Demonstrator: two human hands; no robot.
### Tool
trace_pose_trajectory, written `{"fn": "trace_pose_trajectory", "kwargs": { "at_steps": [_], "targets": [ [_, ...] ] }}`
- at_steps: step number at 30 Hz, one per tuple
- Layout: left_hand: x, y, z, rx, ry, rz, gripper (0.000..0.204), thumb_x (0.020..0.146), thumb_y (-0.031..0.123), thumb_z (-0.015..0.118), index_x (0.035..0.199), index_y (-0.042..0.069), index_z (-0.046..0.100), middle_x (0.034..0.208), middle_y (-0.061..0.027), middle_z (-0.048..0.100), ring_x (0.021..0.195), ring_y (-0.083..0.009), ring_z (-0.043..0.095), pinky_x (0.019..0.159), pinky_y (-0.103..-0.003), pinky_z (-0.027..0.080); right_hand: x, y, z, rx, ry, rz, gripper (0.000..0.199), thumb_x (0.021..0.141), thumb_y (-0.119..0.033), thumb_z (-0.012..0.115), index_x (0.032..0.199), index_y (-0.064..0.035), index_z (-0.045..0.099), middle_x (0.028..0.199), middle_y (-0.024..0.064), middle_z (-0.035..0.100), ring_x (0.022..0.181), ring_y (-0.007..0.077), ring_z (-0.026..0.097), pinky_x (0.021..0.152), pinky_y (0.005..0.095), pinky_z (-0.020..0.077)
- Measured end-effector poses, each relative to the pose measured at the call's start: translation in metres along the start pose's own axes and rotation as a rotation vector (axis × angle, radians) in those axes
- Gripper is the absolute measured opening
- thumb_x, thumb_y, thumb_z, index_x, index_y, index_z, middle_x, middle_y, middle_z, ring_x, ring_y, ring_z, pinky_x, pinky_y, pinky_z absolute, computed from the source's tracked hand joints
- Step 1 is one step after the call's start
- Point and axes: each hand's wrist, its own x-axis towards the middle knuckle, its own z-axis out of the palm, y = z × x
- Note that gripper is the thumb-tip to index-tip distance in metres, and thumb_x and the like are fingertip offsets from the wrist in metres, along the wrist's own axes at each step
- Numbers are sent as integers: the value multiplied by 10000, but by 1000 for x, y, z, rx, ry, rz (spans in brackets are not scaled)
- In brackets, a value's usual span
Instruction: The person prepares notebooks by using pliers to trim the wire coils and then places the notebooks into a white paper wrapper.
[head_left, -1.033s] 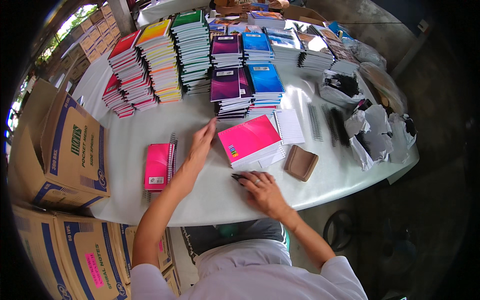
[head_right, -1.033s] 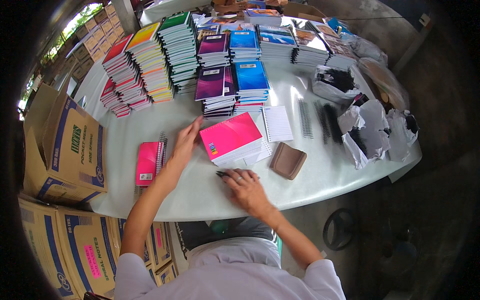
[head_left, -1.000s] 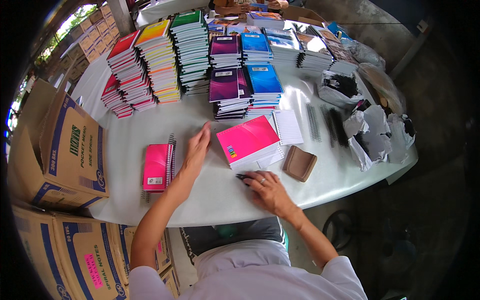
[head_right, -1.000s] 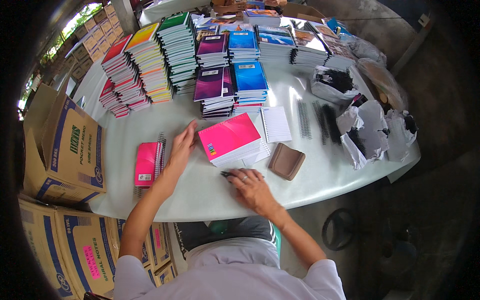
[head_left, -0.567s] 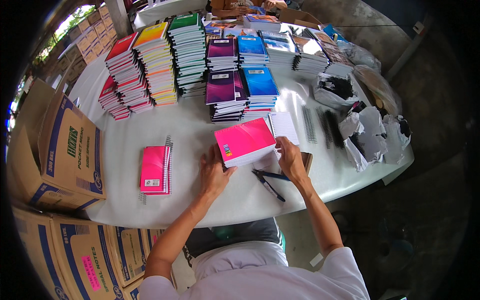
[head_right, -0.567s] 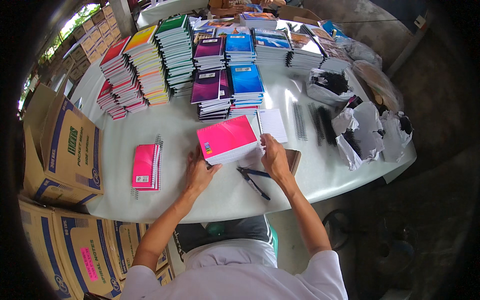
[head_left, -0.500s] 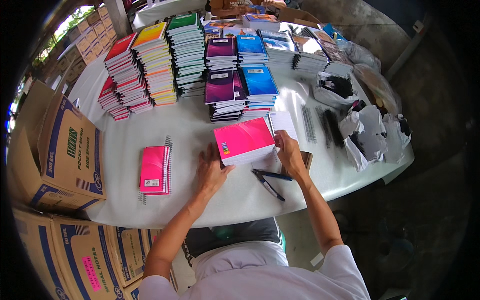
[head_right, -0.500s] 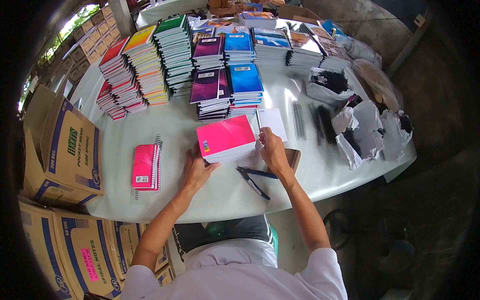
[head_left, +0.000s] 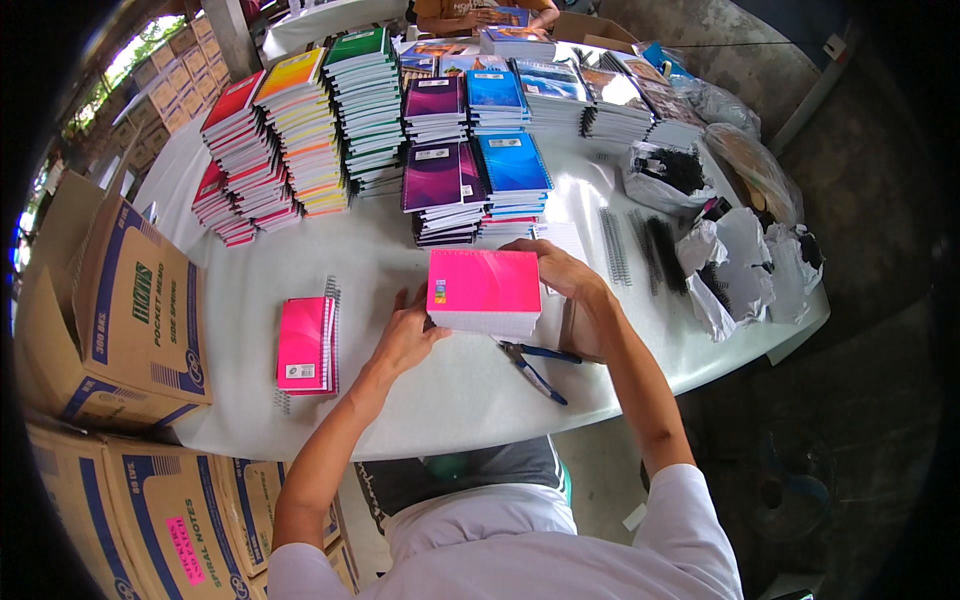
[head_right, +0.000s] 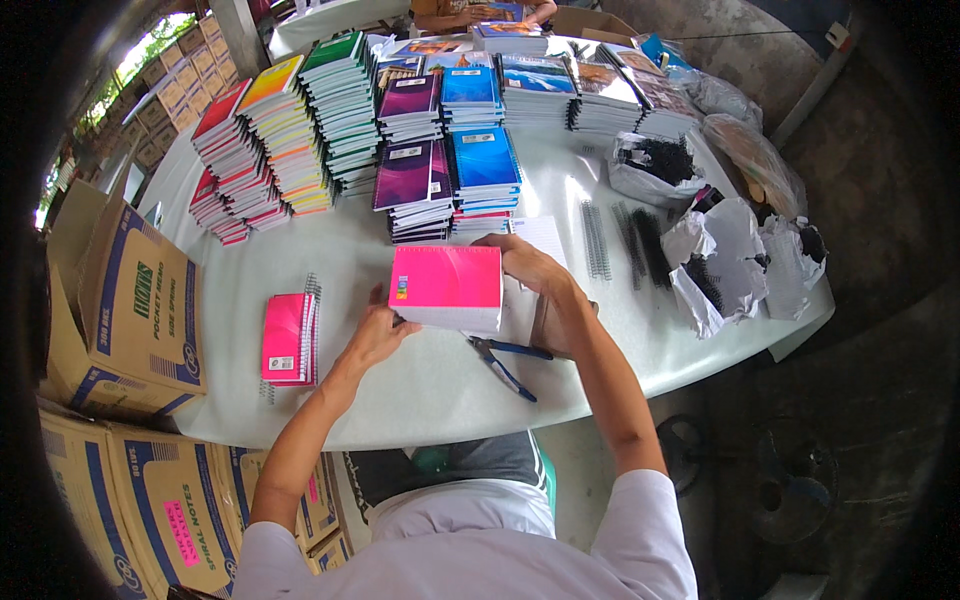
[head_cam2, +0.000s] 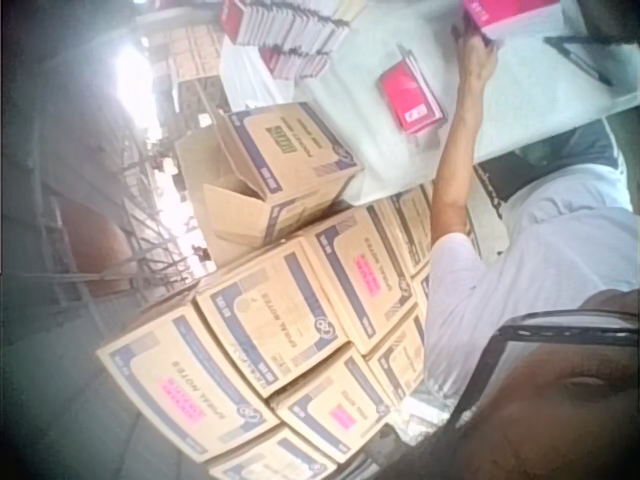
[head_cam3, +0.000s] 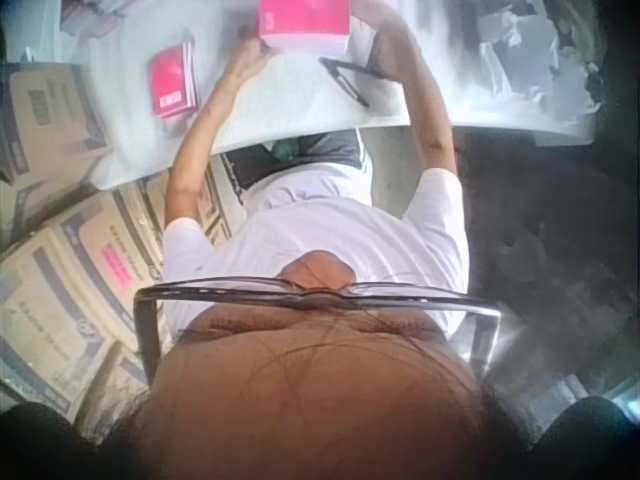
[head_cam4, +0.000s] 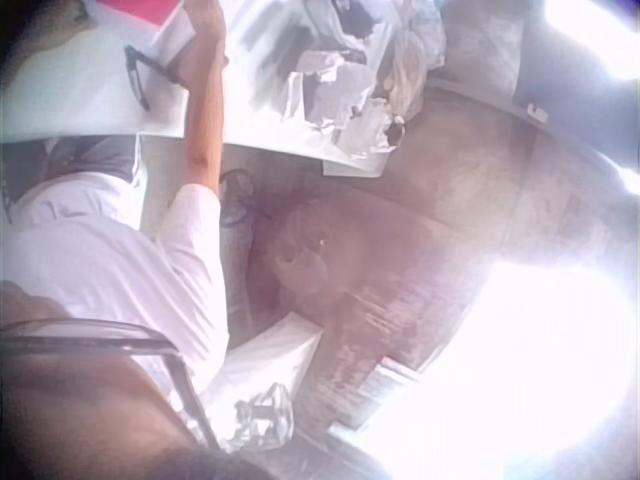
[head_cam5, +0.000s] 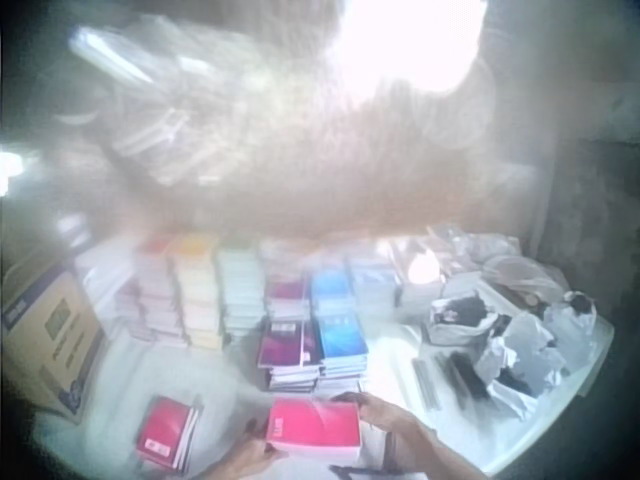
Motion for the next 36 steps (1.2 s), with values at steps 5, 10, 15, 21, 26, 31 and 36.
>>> {"fn": "trace_pose_trajectory", "kwargs": {
  "at_steps": [5, 10, 15, 21, 26, 31, 36],
  "targets": [
    [-7, 16, 4, 76, 122, 15, 505, 787, 112, 761, 1256, 58, 580, 1314, -211, 560, 1310, -338, 454, 1121, -591, 235, 25, -2, -9, -40, -247, -110, 636, 847, -463, 611, 1311, -28, 591, 1291, 157, 611, 1178, 253, 575, 1005, 331, 434],
    [-8, 6, 18, 83, 198, -38, 556, 766, 151, 791, 1268, 62, 568, 1314, -177, 552, 1276, -357, 457, 1124, -546, 264, 45, -8, -3, 35, -258, -70, 635, 838, -392, 677, 1297, 38, 587, 1170, 153, 654, 1047, 198, 603, 893, 287, 471],
    [-11, 19, 15, 102, 262, -91, 631, 714, 276, 832, 1262, 71, 596, 1335, -204, 550, 1356, -384, 384, 1077, -637, 268, 26, 5, -21, 259, -96, -256, 439, 850, 2, 565, 1288, 35, 561, 1137, 191, 668, 1074, 215, 629, 855, 299, 503],
    [0, 42, 30, 235, 373, -143, 824, 657, 436, 856, 1340, 92, 550, 1344, -179, 553, 1357, -457, 355, 1068, -664, 250, -116, 11, 56, -563, 656, -450, 303, 803, 21, 653, 1082, -31, 548, 1011, 171, 591, 980, 358, 567, 842, 421, 463],
    [11, 45, 41, 296, 426, -172, 834, 686, 443, 837, 1373, 93, 518, 1383, -134, 537, 1360, -475, 339, 1069, -664, 247, -145, 32, 85, -782, 331, -287, 372, 768, -124, 744, 1091, -68, 568, 996, 125, 566, 990, 318, 538, 861, 416, 427],
    [12, 36, 45, 271, 361, -190, 963, 694, 443, 830, 1454, 44, 393, 1502, -152, 399, 1389, -488, 280, 1089, -662, 226, -105, -58, 49, -678, 174, -625, 335, 759, -70, 736, 1078, -59, 634, 1112, 111, 584, 1080, 325, 542, 922, 436, 471],
    [-10, 33, 26, 138, 336, -257, 1028, 741, 362, 816, 1532, 71, 227, 1537, -177, 339, 1434, -495, 175, 1125, -645, 178, -6, -85, 62, -944, -26, -1004, 357, 761, -71, 757, 1107, -116, 677, 1194, 112, 535, 1066, 306, 569, 949, 406, 474]
  ]
}}
